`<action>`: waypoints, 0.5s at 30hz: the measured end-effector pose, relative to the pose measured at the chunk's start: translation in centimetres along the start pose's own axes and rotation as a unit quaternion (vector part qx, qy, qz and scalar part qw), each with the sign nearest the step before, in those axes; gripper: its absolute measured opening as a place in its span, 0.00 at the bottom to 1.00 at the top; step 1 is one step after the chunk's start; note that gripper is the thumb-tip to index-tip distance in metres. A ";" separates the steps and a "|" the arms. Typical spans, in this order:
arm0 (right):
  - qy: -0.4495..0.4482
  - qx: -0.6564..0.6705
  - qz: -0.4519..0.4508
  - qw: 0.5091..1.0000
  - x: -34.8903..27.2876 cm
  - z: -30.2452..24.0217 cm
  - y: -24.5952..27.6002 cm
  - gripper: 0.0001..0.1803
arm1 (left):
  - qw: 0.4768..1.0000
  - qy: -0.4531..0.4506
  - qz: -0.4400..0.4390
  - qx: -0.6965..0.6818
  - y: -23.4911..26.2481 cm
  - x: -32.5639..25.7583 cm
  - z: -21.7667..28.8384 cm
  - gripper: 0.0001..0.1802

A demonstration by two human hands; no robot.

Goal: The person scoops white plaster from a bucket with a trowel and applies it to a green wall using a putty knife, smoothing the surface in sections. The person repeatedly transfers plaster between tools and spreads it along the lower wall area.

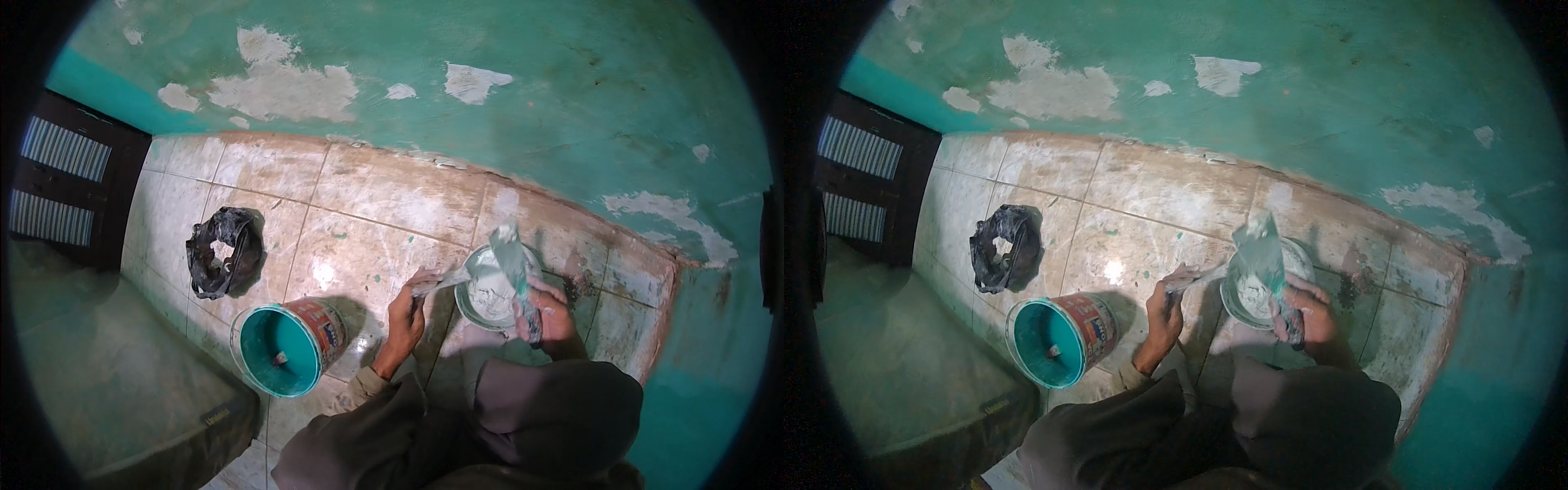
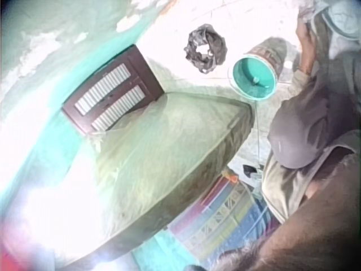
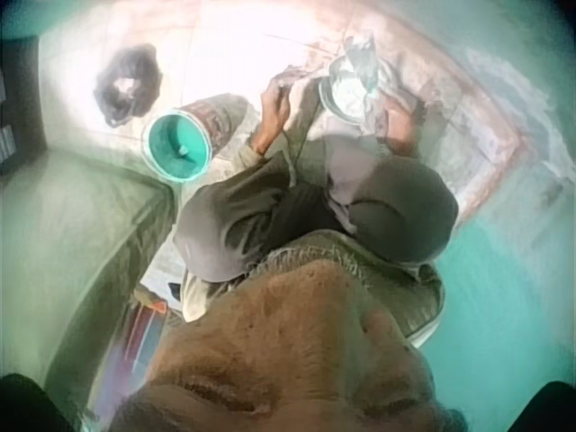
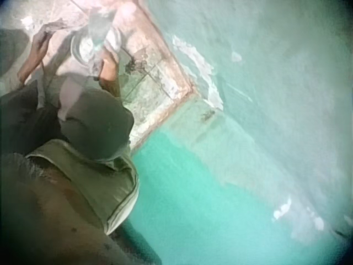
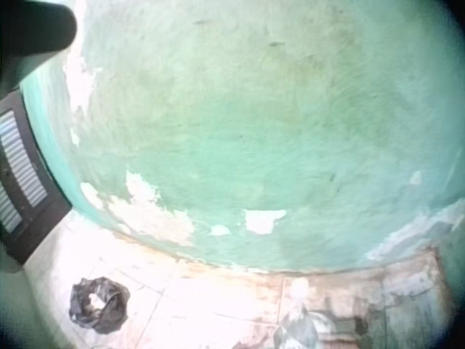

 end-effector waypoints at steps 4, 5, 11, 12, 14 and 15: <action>0.119 -0.082 0.049 0.988 1.6 -3.6 1.5 0.16 | 0.992 0.090 0.080 0.024 2.4 -0.8 0.3 0.06; 0.123 -0.106 0.102 0.981 2.1 -4.4 1.7 0.14 | 0.989 0.110 0.101 -0.005 3.0 -0.9 0.1 0.07; 0.030 -0.114 0.133 0.984 9.1 -4.2 5.3 0.13 | 0.977 0.182 0.097 -0.055 3.8 -2.2 -0.5 0.08; 0.009 -0.125 0.123 0.984 10.4 -4.2 5.8 0.13 | 0.978 0.180 0.092 -0.051 3.3 -2.5 -0.6 0.09; -0.032 -0.146 0.108 0.983 12.5 -4.0 7.2 0.13 | 0.980 0.177 0.076 -0.049 2.0 -3.4 -1.0 0.09; -0.018 -0.136 0.124 0.983 13.5 -4.1 7.8 0.13 | 0.975 0.204 0.069 -0.056 1.7 -3.9 -1.3 0.09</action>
Point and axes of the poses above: each hand's wrist, its own x-axis towards the middle knuckle, its own y-axis out of the back of the hand, z = x × y, the point moved 6 cm from there along x, towards the middle knuckle, and after that the axes turned 8 degrees about -y, right-handed, at the moved point
